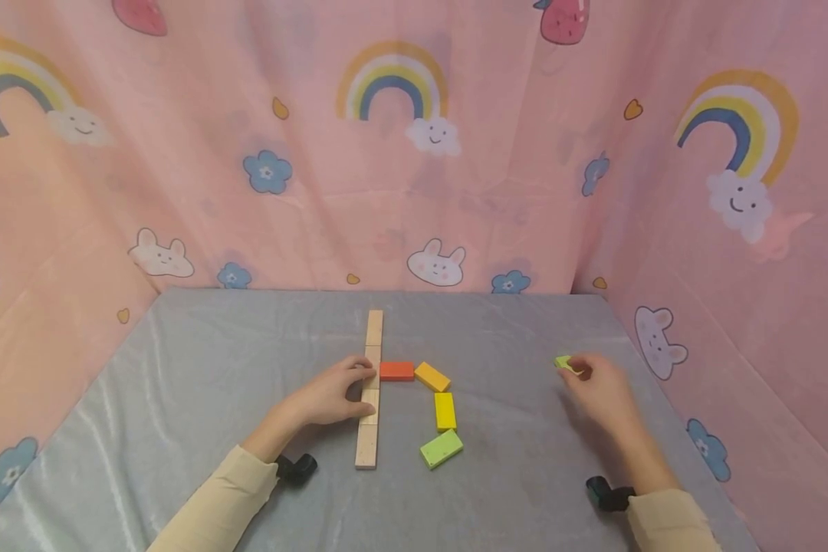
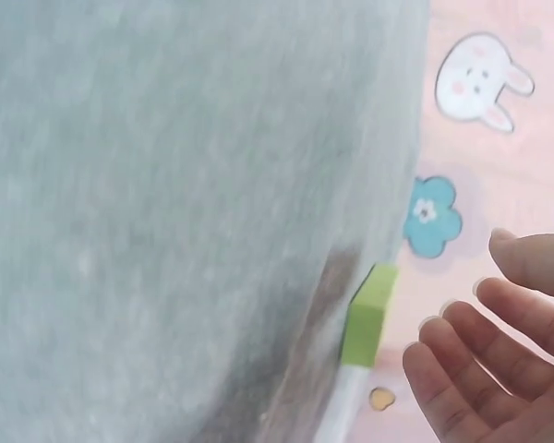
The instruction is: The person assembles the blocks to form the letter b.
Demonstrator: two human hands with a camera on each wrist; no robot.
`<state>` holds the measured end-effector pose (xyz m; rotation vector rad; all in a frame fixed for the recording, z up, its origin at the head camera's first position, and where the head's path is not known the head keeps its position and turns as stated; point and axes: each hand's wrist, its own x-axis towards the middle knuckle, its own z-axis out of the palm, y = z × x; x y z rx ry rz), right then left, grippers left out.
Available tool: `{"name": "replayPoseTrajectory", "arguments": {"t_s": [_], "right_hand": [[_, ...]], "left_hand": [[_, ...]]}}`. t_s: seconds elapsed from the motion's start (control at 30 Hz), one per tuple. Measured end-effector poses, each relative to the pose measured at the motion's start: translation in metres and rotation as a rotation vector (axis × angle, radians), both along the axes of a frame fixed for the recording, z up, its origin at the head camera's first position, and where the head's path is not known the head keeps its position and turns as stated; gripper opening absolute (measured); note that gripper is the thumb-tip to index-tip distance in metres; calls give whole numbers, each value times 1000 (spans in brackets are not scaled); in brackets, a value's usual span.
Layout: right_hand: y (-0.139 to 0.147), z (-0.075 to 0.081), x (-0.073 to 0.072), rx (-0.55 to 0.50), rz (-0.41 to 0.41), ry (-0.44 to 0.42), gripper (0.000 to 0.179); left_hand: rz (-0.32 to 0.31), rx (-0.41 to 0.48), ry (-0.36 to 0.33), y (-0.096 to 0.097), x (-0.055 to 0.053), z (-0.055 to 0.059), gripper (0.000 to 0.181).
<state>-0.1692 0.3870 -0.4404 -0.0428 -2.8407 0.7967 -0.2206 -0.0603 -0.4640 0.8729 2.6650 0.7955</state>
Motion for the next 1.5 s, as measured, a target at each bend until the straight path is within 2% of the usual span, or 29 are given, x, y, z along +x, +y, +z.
{"name": "replayPoseTrajectory", "arguments": {"t_s": [0.17, 0.33, 0.77, 0.93, 1.5], "right_hand": [[10, -5, -6, 11, -66, -77, 47], [17, -11, -10, 19, -74, -96, 49], [28, -17, -12, 20, -34, -146, 58], [27, -17, -13, 34, -31, -155, 55], [-1, -15, -12, -6, 58, -138, 45]], "left_hand": [[-2, 2, 4, -1, 0, 0, 64], [-7, 2, 1, -1, 1, 1, 64], [-9, 12, -1, 0, 2, 1, 64], [-10, 14, -3, 0, 1, 1, 63], [-10, 3, 2, 0, 1, 2, 63]]}}
